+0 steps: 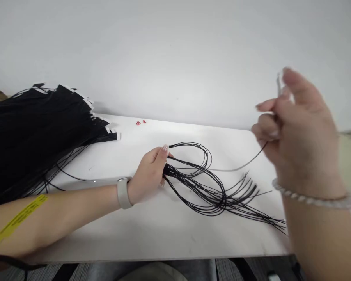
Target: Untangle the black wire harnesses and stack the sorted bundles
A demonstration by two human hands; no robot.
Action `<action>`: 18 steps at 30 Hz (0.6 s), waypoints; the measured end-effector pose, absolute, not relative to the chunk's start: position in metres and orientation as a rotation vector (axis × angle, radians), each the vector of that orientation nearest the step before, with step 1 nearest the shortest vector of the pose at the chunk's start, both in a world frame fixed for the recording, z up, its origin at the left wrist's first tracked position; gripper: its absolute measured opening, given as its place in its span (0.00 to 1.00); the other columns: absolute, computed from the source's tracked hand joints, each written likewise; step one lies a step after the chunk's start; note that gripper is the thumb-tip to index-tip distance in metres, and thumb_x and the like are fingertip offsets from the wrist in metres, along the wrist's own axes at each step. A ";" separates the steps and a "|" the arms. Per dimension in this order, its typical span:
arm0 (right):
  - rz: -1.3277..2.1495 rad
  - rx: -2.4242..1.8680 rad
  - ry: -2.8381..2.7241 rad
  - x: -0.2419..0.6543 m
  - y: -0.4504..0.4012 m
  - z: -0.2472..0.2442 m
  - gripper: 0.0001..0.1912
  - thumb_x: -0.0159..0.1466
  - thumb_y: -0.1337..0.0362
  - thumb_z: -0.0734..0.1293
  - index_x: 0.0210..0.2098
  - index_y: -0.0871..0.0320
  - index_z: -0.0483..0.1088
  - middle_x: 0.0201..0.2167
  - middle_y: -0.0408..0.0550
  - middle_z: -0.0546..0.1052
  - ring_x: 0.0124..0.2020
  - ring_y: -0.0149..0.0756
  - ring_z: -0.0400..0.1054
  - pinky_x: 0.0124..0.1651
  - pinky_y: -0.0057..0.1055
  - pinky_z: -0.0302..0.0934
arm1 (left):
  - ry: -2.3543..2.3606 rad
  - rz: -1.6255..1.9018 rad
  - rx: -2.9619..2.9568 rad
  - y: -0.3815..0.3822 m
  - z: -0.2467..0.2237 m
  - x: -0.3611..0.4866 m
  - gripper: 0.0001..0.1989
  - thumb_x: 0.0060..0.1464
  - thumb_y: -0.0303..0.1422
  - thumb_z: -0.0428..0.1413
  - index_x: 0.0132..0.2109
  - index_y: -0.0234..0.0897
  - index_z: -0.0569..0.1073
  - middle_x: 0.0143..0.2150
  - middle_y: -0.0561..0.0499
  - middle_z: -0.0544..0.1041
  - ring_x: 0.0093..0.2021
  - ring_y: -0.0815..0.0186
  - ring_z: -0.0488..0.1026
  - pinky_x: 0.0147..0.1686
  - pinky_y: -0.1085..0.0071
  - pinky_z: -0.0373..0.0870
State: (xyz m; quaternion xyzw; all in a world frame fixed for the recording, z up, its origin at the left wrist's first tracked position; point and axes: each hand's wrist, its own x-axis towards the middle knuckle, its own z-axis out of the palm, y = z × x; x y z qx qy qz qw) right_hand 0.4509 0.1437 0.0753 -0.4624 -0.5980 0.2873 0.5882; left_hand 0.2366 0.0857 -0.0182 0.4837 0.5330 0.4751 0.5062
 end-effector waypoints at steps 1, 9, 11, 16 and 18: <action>0.602 -1.061 -1.472 0.441 0.135 0.069 0.18 0.61 0.67 0.57 0.51 0.57 0.58 0.30 0.47 0.72 0.16 0.16 0.53 0.18 0.23 0.45 | 1.282 1.145 1.159 0.085 -0.017 0.237 0.18 0.53 0.48 0.44 0.33 0.37 0.65 0.21 0.57 0.58 0.14 0.76 0.57 0.12 0.78 0.57; 0.276 -1.143 -2.128 0.401 0.102 0.014 0.04 0.58 0.67 0.62 0.28 0.59 0.68 0.24 0.41 0.70 0.23 0.22 0.59 0.26 0.22 0.54 | 1.267 1.069 1.115 0.081 -0.014 0.238 0.16 0.54 0.45 0.45 0.32 0.37 0.65 0.19 0.57 0.57 0.13 0.76 0.57 0.11 0.78 0.56; 0.200 -1.091 -2.172 0.400 0.103 0.010 0.04 0.59 0.67 0.62 0.28 0.59 0.67 0.24 0.42 0.69 0.23 0.22 0.58 0.26 0.21 0.53 | 1.287 1.037 1.123 0.080 -0.014 0.239 0.17 0.53 0.46 0.44 0.32 0.37 0.65 0.17 0.57 0.56 0.12 0.75 0.57 0.11 0.78 0.56; 0.023 -1.020 -2.217 0.397 0.100 0.007 0.05 0.59 0.69 0.61 0.29 0.60 0.67 0.24 0.42 0.68 0.24 0.22 0.57 0.27 0.21 0.52 | 1.235 1.005 1.126 0.078 -0.014 0.241 0.18 0.53 0.48 0.44 0.30 0.37 0.64 0.17 0.58 0.55 0.12 0.75 0.54 0.10 0.78 0.53; -0.021 -1.016 -2.229 0.397 0.099 0.006 0.05 0.59 0.70 0.61 0.29 0.60 0.68 0.24 0.42 0.69 0.25 0.22 0.58 0.27 0.22 0.52 | 1.223 1.008 1.126 0.077 -0.014 0.241 0.18 0.53 0.47 0.44 0.30 0.37 0.64 0.17 0.58 0.54 0.12 0.76 0.54 0.10 0.78 0.54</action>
